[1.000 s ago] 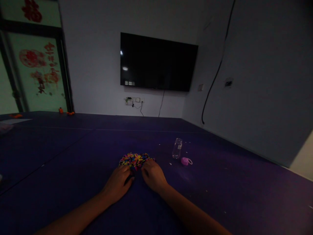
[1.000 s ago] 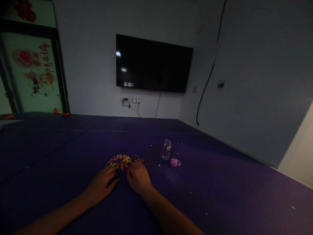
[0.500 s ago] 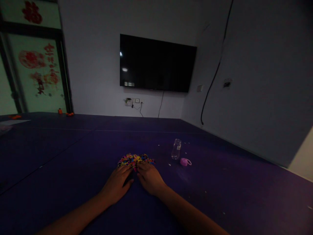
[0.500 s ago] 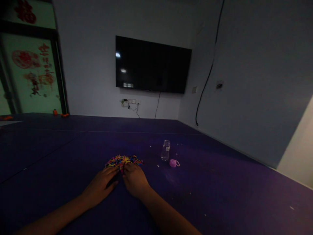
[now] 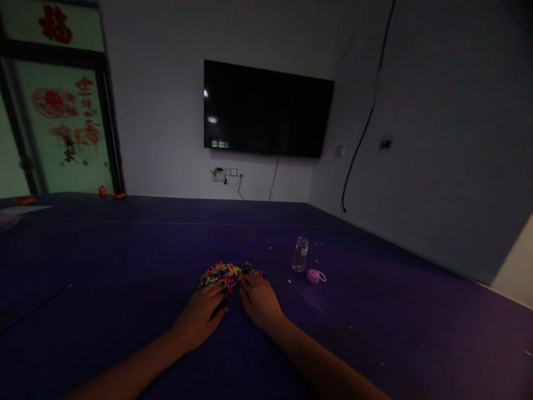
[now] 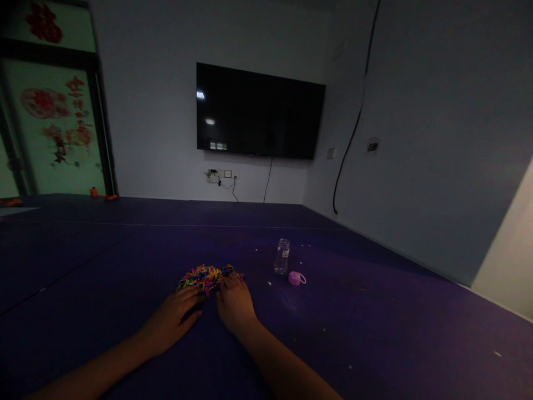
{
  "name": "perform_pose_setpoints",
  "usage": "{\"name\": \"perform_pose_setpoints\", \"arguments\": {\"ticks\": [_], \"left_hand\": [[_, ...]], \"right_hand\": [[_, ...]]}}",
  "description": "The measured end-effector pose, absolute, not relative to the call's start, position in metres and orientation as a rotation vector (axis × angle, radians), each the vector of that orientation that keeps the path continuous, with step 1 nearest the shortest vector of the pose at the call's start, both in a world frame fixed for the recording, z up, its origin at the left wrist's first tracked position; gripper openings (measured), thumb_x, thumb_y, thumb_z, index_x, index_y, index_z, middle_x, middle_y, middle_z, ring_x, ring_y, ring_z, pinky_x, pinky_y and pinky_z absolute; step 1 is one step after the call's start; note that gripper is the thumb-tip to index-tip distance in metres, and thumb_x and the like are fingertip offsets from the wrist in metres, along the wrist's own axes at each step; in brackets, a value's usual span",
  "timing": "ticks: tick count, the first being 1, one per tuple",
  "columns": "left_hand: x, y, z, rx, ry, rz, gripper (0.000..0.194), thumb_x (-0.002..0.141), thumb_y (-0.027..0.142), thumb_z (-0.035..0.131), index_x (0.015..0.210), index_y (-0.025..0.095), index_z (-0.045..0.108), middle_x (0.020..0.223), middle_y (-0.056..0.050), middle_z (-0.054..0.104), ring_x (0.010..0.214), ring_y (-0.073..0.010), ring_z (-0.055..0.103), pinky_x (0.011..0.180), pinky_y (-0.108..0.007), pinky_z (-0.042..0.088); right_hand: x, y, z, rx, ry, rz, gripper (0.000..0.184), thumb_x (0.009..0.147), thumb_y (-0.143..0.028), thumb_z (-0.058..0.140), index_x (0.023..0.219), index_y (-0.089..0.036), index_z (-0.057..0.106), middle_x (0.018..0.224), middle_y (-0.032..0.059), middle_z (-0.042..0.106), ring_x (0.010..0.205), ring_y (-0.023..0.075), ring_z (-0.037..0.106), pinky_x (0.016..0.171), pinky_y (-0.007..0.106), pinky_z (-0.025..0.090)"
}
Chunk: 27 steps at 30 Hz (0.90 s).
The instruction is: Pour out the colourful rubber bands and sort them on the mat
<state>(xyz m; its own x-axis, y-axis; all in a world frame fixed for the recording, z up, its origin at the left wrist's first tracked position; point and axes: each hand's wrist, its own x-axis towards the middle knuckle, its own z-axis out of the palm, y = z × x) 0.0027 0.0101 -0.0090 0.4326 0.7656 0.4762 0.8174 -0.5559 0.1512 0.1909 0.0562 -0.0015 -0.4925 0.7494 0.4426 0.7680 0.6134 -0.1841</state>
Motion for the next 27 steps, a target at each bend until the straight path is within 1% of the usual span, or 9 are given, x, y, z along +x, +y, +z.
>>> {"name": "perform_pose_setpoints", "arguments": {"ticks": [4, 8, 11, 14, 17, 19, 21, 24, 27], "left_hand": [[0.0043, 0.0091, -0.0072, -2.542, -1.457, -0.795, 0.025, 0.085, 0.025, 0.051, 0.106, 0.019, 0.063, 0.112, -0.009, 0.064, 0.11, -0.0246, 0.055, 0.095, -0.043, 0.043], [0.0048, 0.0098, -0.009, -2.507, -1.492, -0.815, 0.019, 0.084, 0.024, 0.051, 0.098, 0.019, 0.064, 0.111, -0.009, 0.063, 0.106, -0.0247, 0.056, 0.092, -0.042, 0.045], [0.0053, 0.0098, -0.0098, -2.496, -1.508, -0.808, 0.017, 0.083, 0.022, 0.051, 0.095, 0.019, 0.064, 0.106, -0.008, 0.064, 0.101, -0.0241, 0.058, 0.089, -0.041, 0.046], [0.0064, 0.0087, -0.0081, -2.484, -1.499, -0.816, 0.016, 0.084, 0.022, 0.05, 0.092, 0.02, 0.064, 0.1, -0.007, 0.066, 0.097, -0.0231, 0.059, 0.087, -0.04, 0.047], [0.0071, 0.0078, -0.006, -2.47, -1.486, -0.832, 0.017, 0.085, 0.024, 0.048, 0.09, 0.019, 0.064, 0.101, -0.007, 0.067, 0.099, -0.0231, 0.059, 0.089, -0.04, 0.046], [0.0069, 0.0078, -0.0059, -2.469, -1.485, -0.824, 0.019, 0.085, 0.025, 0.048, 0.091, 0.019, 0.065, 0.103, -0.008, 0.067, 0.101, -0.0234, 0.058, 0.09, -0.041, 0.045], [0.0061, 0.0083, -0.0068, -2.461, -1.482, -0.819, 0.02, 0.085, 0.025, 0.049, 0.093, 0.018, 0.066, 0.106, -0.008, 0.067, 0.104, -0.0239, 0.057, 0.092, -0.042, 0.045], [0.0045, 0.0094, -0.0087, -2.432, -1.483, -0.838, 0.022, 0.084, 0.026, 0.05, 0.096, 0.019, 0.068, 0.115, -0.008, 0.064, 0.108, -0.0248, 0.055, 0.094, -0.043, 0.044], [0.0039, 0.0097, -0.0089, -2.413, -1.524, -0.848, 0.023, 0.085, 0.027, 0.05, 0.093, 0.018, 0.069, 0.109, -0.009, 0.065, 0.101, -0.0247, 0.058, 0.089, -0.042, 0.047]], "right_hand": [[0.1913, 0.055, -0.001, -1.028, -2.393, -0.052, 0.024, 0.088, -0.016, 0.044, 0.098, -0.019, 0.065, 0.108, 0.0077, 0.063, 0.106, 0.0201, 0.054, 0.093, 0.033, 0.04], [0.1906, 0.0519, 0.0009, -0.787, -2.515, -0.056, 0.023, 0.089, -0.018, 0.045, 0.101, -0.019, 0.064, 0.113, 0.0075, 0.062, 0.11, 0.0195, 0.052, 0.094, 0.033, 0.04], [0.19, 0.0509, 0.0027, -0.713, -2.582, -0.052, 0.024, 0.089, -0.021, 0.044, 0.103, -0.018, 0.064, 0.115, 0.0087, 0.062, 0.111, 0.02, 0.052, 0.095, 0.033, 0.04], [0.1906, 0.0507, 0.0035, -0.751, -2.601, -0.004, 0.028, 0.09, -0.023, 0.043, 0.111, -0.017, 0.062, 0.117, 0.0087, 0.062, 0.114, 0.0204, 0.051, 0.097, 0.034, 0.038], [0.1917, 0.0506, 0.0026, -0.877, -2.562, 0.029, 0.034, 0.091, -0.026, 0.043, 0.12, -0.018, 0.058, 0.126, 0.0089, 0.056, 0.121, 0.023, 0.045, 0.101, 0.038, 0.034], [0.1921, 0.0504, 0.0019, -0.944, -2.542, 0.039, 0.034, 0.091, -0.027, 0.043, 0.121, -0.02, 0.057, 0.129, 0.0086, 0.055, 0.125, 0.0243, 0.042, 0.103, 0.04, 0.033], [0.1922, 0.0501, 0.0019, -0.977, -2.529, 0.042, 0.032, 0.091, -0.027, 0.044, 0.118, -0.02, 0.06, 0.127, 0.0083, 0.056, 0.125, 0.0243, 0.042, 0.102, 0.04, 0.033], [0.1919, 0.0496, 0.0029, -0.978, -2.473, 0.021, 0.026, 0.09, -0.023, 0.046, 0.108, -0.021, 0.064, 0.121, 0.0069, 0.06, 0.12, 0.0222, 0.046, 0.103, 0.039, 0.032], [0.1913, 0.0489, 0.0043, -0.957, -2.395, -0.02, 0.023, 0.089, -0.018, 0.045, 0.096, -0.021, 0.066, 0.109, 0.0049, 0.065, 0.11, 0.0188, 0.052, 0.103, 0.039, 0.029]]}}
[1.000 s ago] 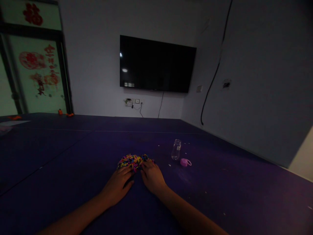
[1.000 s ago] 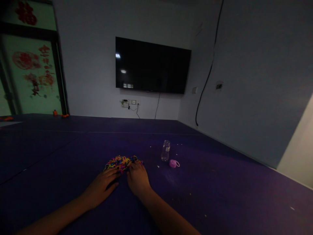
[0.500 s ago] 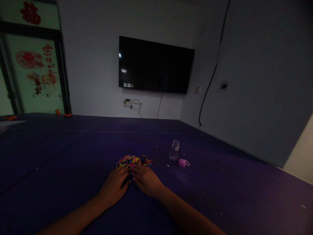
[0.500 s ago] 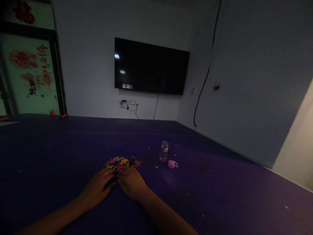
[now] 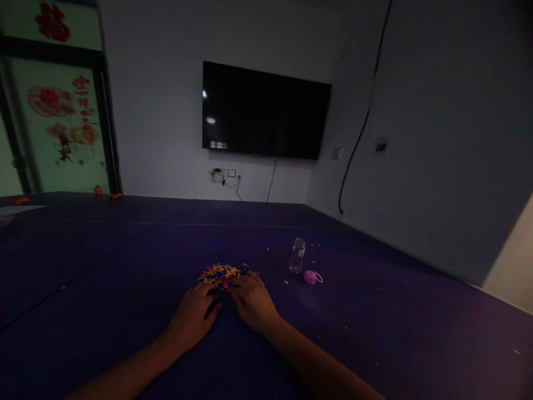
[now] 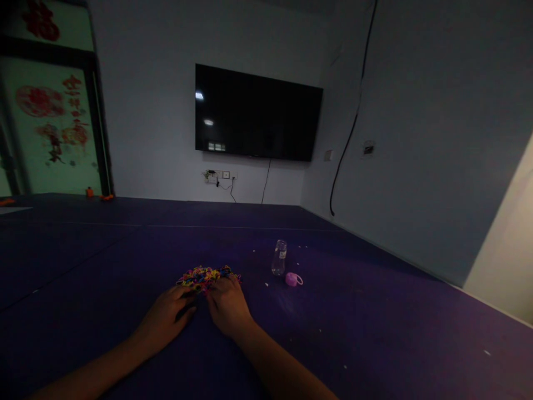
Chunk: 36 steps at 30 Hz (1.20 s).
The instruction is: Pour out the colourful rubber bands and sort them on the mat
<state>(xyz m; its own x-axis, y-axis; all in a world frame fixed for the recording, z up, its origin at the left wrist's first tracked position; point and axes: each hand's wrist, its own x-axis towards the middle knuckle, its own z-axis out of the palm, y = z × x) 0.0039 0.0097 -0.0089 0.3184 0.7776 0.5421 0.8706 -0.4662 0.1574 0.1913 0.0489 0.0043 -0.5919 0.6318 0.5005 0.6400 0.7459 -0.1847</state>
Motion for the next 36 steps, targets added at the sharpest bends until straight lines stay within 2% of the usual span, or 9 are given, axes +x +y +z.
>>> {"name": "perform_pose_setpoints", "arguments": {"ticks": [4, 7, 11, 15, 20, 26, 31, 36], "left_hand": [[0.005, 0.009, -0.007, -2.432, -1.538, -0.835, 0.022, 0.085, 0.026, 0.05, 0.088, 0.017, 0.07, 0.098, -0.009, 0.066, 0.092, -0.024, 0.06, 0.083, -0.04, 0.049], [0.006, 0.009, -0.006, -2.453, -1.529, -0.814, 0.021, 0.084, 0.025, 0.05, 0.091, 0.017, 0.069, 0.1, -0.009, 0.067, 0.094, -0.0247, 0.06, 0.085, -0.042, 0.048], [0.006, 0.009, -0.006, -2.459, -1.546, -0.79, 0.023, 0.085, 0.024, 0.049, 0.098, 0.017, 0.067, 0.105, -0.009, 0.067, 0.101, -0.0255, 0.058, 0.089, -0.043, 0.046], [0.006, 0.01, -0.006, -2.467, -1.535, -0.788, 0.024, 0.086, 0.022, 0.049, 0.1, 0.018, 0.067, 0.106, -0.009, 0.067, 0.103, -0.0247, 0.058, 0.091, -0.041, 0.046], [0.006, 0.009, -0.005, -2.49, -1.527, -0.82, 0.023, 0.086, 0.021, 0.047, 0.095, 0.018, 0.068, 0.1, -0.009, 0.066, 0.095, -0.0236, 0.06, 0.085, -0.04, 0.048], [0.005, 0.008, -0.005, -2.5, -1.525, -0.878, 0.023, 0.086, 0.016, 0.045, 0.086, 0.017, 0.068, 0.093, -0.008, 0.065, 0.089, -0.0223, 0.06, 0.081, -0.038, 0.049], [0.003, 0.013, -0.009, -2.494, -1.478, -0.964, 0.028, 0.082, 0.009, 0.045, 0.095, 0.019, 0.068, 0.098, -0.008, 0.065, 0.091, -0.0213, 0.06, 0.083, -0.037, 0.049], [0.002, 0.013, -0.007, -2.484, -1.483, -1.034, 0.028, 0.084, 0.008, 0.043, 0.088, 0.018, 0.069, 0.091, -0.008, 0.066, 0.085, -0.0209, 0.062, 0.077, -0.036, 0.051]], "right_hand": [[0.19, 0.047, 0.006, -0.904, -2.429, -0.079, 0.021, 0.09, -0.018, 0.045, 0.086, -0.019, 0.065, 0.094, 0.0048, 0.067, 0.1, 0.0177, 0.055, 0.1, 0.037, 0.03], [0.19, 0.047, 0.006, -0.874, -2.486, -0.068, 0.018, 0.089, -0.019, 0.048, 0.084, -0.019, 0.066, 0.098, 0.0051, 0.066, 0.103, 0.0185, 0.053, 0.096, 0.035, 0.032], [0.191, 0.048, 0.004, -0.884, -2.494, -0.029, 0.016, 0.088, -0.023, 0.052, 0.094, -0.02, 0.066, 0.107, 0.0053, 0.064, 0.109, 0.0195, 0.049, 0.096, 0.035, 0.032], [0.191, 0.05, 0.003, -0.917, -2.53, -0.04, 0.019, 0.089, -0.022, 0.049, 0.1, -0.019, 0.065, 0.107, 0.0069, 0.063, 0.109, 0.0198, 0.05, 0.097, 0.037, 0.033], [0.19, 0.051, 0.001, -0.942, -2.522, -0.062, 0.022, 0.09, -0.018, 0.044, 0.098, -0.017, 0.065, 0.108, 0.0078, 0.064, 0.108, 0.021, 0.051, 0.098, 0.038, 0.034], [0.189, 0.05, 0.002, -0.974, -2.467, -0.044, 0.025, 0.09, -0.017, 0.044, 0.107, -0.017, 0.061, 0.116, 0.0099, 0.061, 0.11, 0.0212, 0.053, 0.097, 0.037, 0.036], [0.19, 0.054, 0.004, -1.019, -2.398, -0.025, 0.027, 0.09, -0.015, 0.042, 0.111, -0.018, 0.06, 0.116, 0.0097, 0.062, 0.11, 0.0212, 0.054, 0.097, 0.037, 0.038], [0.196, 0.068, -0.002, -1.151, -2.159, 0.104, 0.035, 0.091, -0.016, 0.037, 0.12, -0.017, 0.058, 0.122, 0.0106, 0.06, 0.114, 0.0218, 0.054, 0.097, 0.037, 0.04]]}}
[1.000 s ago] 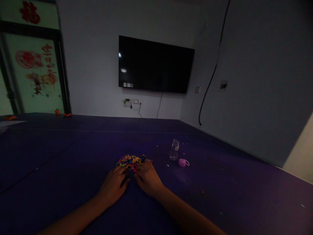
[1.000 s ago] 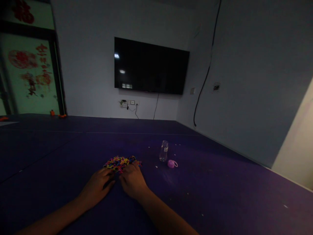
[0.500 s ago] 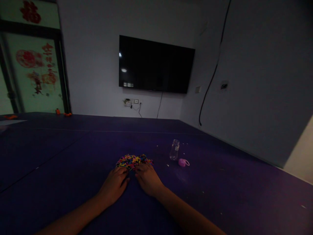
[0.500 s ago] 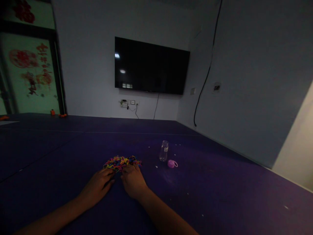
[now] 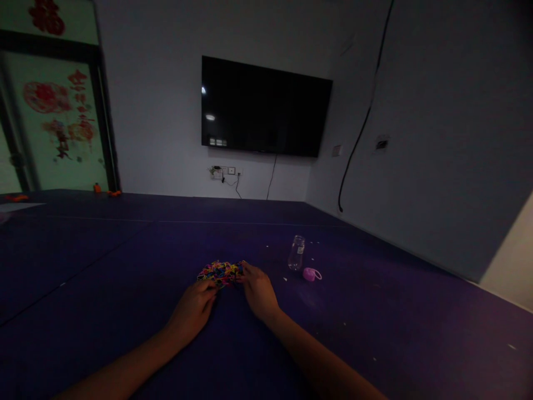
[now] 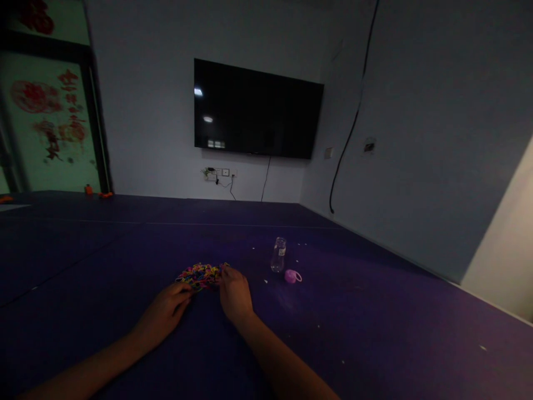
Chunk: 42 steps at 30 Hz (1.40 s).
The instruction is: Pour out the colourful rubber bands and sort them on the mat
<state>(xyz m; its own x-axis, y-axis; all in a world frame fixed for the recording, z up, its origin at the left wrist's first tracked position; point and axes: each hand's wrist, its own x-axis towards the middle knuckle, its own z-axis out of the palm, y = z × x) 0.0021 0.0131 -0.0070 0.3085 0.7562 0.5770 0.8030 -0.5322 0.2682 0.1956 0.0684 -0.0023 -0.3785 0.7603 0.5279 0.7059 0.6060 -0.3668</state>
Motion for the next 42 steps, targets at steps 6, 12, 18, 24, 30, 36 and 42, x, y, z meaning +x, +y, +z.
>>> {"name": "perform_pose_setpoints", "arguments": {"ticks": [6, 12, 18, 24, 30, 36, 42], "left_hand": [[0.002, 0.011, -0.006, -2.49, -1.45, -1.099, 0.029, 0.082, 0.006, 0.042, 0.086, 0.019, 0.069, 0.087, -0.006, 0.065, 0.081, -0.019, 0.062, 0.073, -0.033, 0.051], [0.005, 0.007, -0.001, -2.491, -1.473, -1.104, 0.028, 0.085, 0.012, 0.043, 0.082, 0.02, 0.071, 0.082, -0.005, 0.065, 0.078, -0.0181, 0.062, 0.071, -0.031, 0.051], [0.005, 0.008, -0.006, -2.494, -1.383, -1.165, 0.025, 0.083, 0.014, 0.047, 0.079, 0.02, 0.07, 0.077, -0.004, 0.066, 0.074, -0.0169, 0.062, 0.07, -0.031, 0.051], [0.008, 0.003, -0.006, -2.578, -1.188, -1.141, 0.021, 0.085, 0.016, 0.049, 0.083, 0.02, 0.069, 0.079, -0.004, 0.069, 0.076, -0.0178, 0.063, 0.073, -0.033, 0.05], [0.01, 0.001, -0.006, -2.587, -1.144, -1.106, 0.02, 0.086, 0.017, 0.049, 0.085, 0.021, 0.068, 0.079, -0.003, 0.07, 0.075, -0.0176, 0.063, 0.073, -0.033, 0.049], [0.01, 0.004, -0.008, -2.564, -1.09, -1.16, 0.021, 0.086, 0.013, 0.048, 0.087, 0.02, 0.068, 0.079, -0.003, 0.07, 0.074, -0.0174, 0.063, 0.071, -0.032, 0.049], [0.009, 0.004, -0.009, -2.586, -1.117, -1.148, 0.027, 0.082, 0.006, 0.047, 0.091, 0.02, 0.068, 0.082, -0.003, 0.069, 0.078, -0.0174, 0.063, 0.072, -0.032, 0.049]], "right_hand": [[0.198, 0.078, -0.009, -1.144, -2.106, 0.184, 0.038, 0.089, -0.013, 0.038, 0.122, -0.016, 0.058, 0.125, 0.0098, 0.059, 0.114, 0.02, 0.054, 0.098, 0.033, 0.042], [0.197, 0.072, -0.009, -1.15, -2.146, 0.146, 0.038, 0.087, -0.012, 0.04, 0.117, -0.019, 0.061, 0.124, 0.0088, 0.059, 0.113, 0.0219, 0.055, 0.098, 0.037, 0.042], [0.196, 0.065, -0.003, -1.158, -2.078, 0.113, 0.037, 0.086, -0.011, 0.039, 0.115, -0.017, 0.063, 0.121, 0.0101, 0.06, 0.112, 0.0214, 0.054, 0.096, 0.035, 0.041], [0.191, 0.051, 0.004, -1.062, -2.367, -0.048, 0.025, 0.087, -0.014, 0.042, 0.089, -0.018, 0.067, 0.093, 0.007, 0.066, 0.096, 0.0201, 0.057, 0.089, 0.034, 0.04], [0.189, 0.047, 0.002, -0.906, -2.527, -0.072, 0.023, 0.089, -0.02, 0.044, 0.092, -0.02, 0.067, 0.106, 0.0059, 0.065, 0.11, 0.0202, 0.05, 0.096, 0.035, 0.034], [0.189, 0.05, -0.001, -1.008, -2.555, -0.057, 0.029, 0.091, -0.022, 0.041, 0.106, -0.016, 0.064, 0.119, 0.0081, 0.06, 0.118, 0.0222, 0.045, 0.1, 0.037, 0.032], [0.188, 0.048, 0.002, -1.071, -2.529, -0.059, 0.026, 0.089, -0.02, 0.044, 0.105, -0.014, 0.064, 0.118, 0.0105, 0.059, 0.116, 0.0235, 0.047, 0.099, 0.037, 0.035]]}}
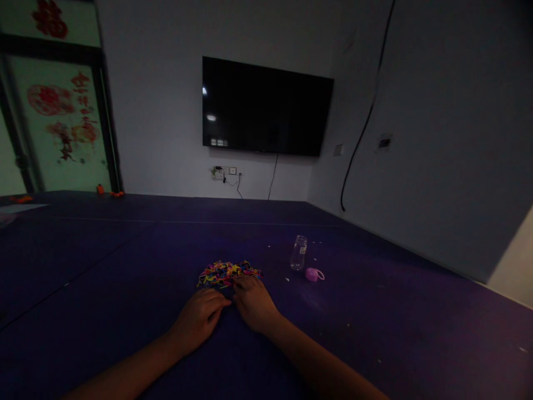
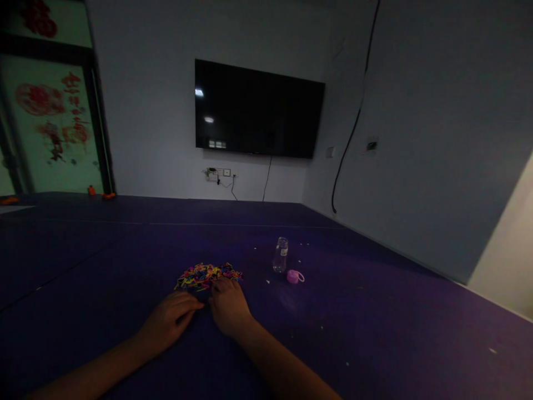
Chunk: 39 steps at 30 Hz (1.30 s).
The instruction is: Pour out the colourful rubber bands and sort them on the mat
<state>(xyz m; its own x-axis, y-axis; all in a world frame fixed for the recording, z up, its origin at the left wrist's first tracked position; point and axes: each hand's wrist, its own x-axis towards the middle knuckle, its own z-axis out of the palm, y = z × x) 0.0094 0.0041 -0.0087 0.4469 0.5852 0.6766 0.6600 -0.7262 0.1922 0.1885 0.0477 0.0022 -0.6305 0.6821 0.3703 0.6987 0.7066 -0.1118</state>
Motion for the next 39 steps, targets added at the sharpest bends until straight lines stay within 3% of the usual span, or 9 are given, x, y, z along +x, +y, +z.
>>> {"name": "perform_pose_setpoints", "arguments": {"ticks": [8, 14, 24, 39], "left_hand": [[0.0089, 0.0066, -0.0125, -2.623, -1.149, -1.174, 0.026, 0.079, 0.003, 0.048, 0.088, 0.019, 0.067, 0.084, -0.004, 0.068, 0.08, -0.0169, 0.063, 0.074, -0.031, 0.051], [0.0083, 0.0074, -0.014, -2.645, -1.173, -1.217, 0.025, 0.077, 0.004, 0.047, 0.083, 0.019, 0.066, 0.083, -0.003, 0.069, 0.08, -0.0162, 0.064, 0.076, -0.03, 0.052], [0.0086, 0.0033, -0.009, -2.612, -1.203, -1.155, 0.021, 0.083, 0.011, 0.048, 0.086, 0.02, 0.067, 0.084, -0.004, 0.07, 0.08, -0.0169, 0.064, 0.077, -0.032, 0.051], [0.0101, 0.0022, -0.008, -2.617, -1.203, -1.074, 0.02, 0.081, 0.009, 0.05, 0.086, 0.02, 0.067, 0.083, -0.004, 0.07, 0.079, -0.0181, 0.064, 0.074, -0.032, 0.05]], "right_hand": [[0.1893, 0.0512, -0.0024, -1.075, -2.503, -0.051, 0.028, 0.09, -0.019, 0.042, 0.11, -0.017, 0.063, 0.12, 0.0097, 0.059, 0.116, 0.0233, 0.047, 0.098, 0.039, 0.035], [0.1887, 0.0516, -0.0001, -1.07, -2.535, -0.067, 0.029, 0.09, -0.015, 0.038, 0.101, -0.016, 0.066, 0.113, 0.0101, 0.063, 0.113, 0.023, 0.049, 0.097, 0.038, 0.035], [0.1877, 0.0497, 0.001, -1.106, -2.484, -0.108, 0.023, 0.086, -0.012, 0.044, 0.098, -0.015, 0.064, 0.108, 0.0112, 0.061, 0.101, 0.0224, 0.054, 0.09, 0.036, 0.04], [0.1903, 0.0554, -0.0053, -0.923, -2.571, 0.022, 0.029, 0.089, -0.016, 0.044, 0.114, -0.016, 0.059, 0.124, 0.0108, 0.056, 0.118, 0.0222, 0.046, 0.098, 0.037, 0.037]]}}
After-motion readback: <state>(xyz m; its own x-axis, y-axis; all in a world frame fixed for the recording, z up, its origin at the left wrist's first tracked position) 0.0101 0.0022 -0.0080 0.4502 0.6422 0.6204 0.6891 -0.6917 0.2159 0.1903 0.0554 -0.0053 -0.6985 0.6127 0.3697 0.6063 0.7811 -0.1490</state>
